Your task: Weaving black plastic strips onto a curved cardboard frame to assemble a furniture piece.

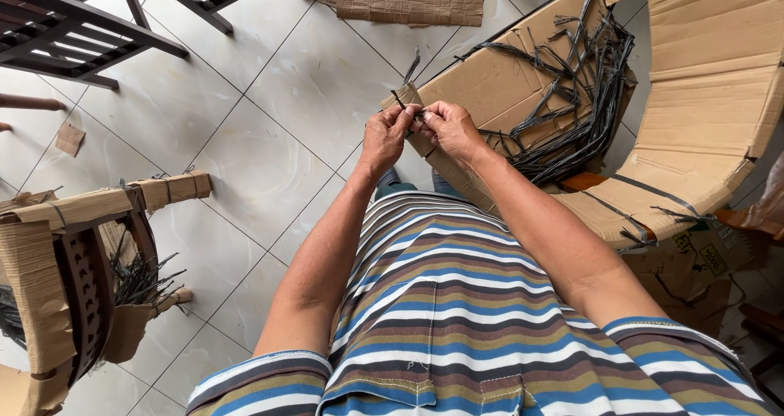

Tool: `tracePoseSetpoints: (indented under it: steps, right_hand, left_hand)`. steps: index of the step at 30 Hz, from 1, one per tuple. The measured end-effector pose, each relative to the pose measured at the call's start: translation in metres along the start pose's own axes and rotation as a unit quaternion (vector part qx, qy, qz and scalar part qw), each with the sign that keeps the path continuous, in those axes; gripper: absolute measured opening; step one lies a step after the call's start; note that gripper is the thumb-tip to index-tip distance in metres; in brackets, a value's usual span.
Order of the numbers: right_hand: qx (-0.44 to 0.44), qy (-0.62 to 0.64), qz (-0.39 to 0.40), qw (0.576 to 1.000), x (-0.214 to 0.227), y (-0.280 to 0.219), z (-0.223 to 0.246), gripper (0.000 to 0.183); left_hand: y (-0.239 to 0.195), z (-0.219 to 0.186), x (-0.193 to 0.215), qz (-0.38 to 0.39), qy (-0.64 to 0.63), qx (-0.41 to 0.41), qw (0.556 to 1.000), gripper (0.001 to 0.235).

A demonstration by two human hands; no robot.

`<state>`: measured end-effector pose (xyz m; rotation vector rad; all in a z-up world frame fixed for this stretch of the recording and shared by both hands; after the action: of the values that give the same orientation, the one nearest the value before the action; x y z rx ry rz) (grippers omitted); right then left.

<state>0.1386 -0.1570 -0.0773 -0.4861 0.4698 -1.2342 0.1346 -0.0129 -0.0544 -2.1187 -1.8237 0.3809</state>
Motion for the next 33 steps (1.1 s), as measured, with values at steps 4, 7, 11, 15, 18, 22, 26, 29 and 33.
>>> tracePoseSetpoints:
  steps: [4,7,11,15,18,22,26,29,33]
  right_hand:
    - [0.004,0.01,-0.012,1.0,0.005,0.007,-0.011,0.009]
    - [0.006,0.009,-0.02,1.0,0.009,0.007,-0.013,0.011]
    - [0.014,0.034,-0.03,0.999,0.004,-0.011,0.018,0.02]
    - [0.029,-0.018,-0.008,0.999,-0.011,-0.024,0.047,0.031]
    - [0.061,-0.056,-0.057,0.995,0.001,-0.008,0.035,0.013]
    - [0.116,-0.149,-0.063,0.98,0.011,-0.002,0.039,0.008]
    - [0.118,-0.114,-0.08,0.983,0.02,-0.003,0.038,0.012]
    - [0.103,-0.072,-0.084,0.989,0.027,0.002,0.026,0.014]
    - [0.062,-0.064,-0.017,0.996,0.003,-0.028,0.06,0.04]
  left_hand:
    - [0.01,0.025,0.003,-0.009,-0.044,0.016,0.999,0.026]
    - [0.009,0.025,-0.001,-0.007,-0.108,0.035,0.993,0.026]
    - [0.009,0.022,-0.001,-0.009,-0.083,0.03,0.996,0.025]
    - [0.016,0.038,0.001,-0.015,-0.072,0.031,0.997,0.026]
    - [0.0,0.008,-0.001,-0.016,-0.079,0.031,0.996,0.027]
    - [-0.002,0.008,0.003,-0.021,-0.085,0.032,0.996,0.028]
    - [0.005,0.028,0.004,-0.017,-0.082,0.041,0.996,0.026]
    - [0.004,0.028,0.005,-0.013,-0.085,0.041,0.995,0.026]
    - [0.003,0.022,0.001,-0.003,-0.084,0.037,0.996,0.027]
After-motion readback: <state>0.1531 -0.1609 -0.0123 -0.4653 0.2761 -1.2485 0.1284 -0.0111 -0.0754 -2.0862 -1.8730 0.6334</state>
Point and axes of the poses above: each hand's wrist, its own y-axis towards the middle knuckle, its own x-axis out of the back of the hand, z = x × y, the point moved 9 cm from there along y, towards the middle knuckle, and after that the axes turned 5 degrees about z, right-handed, at the moved point
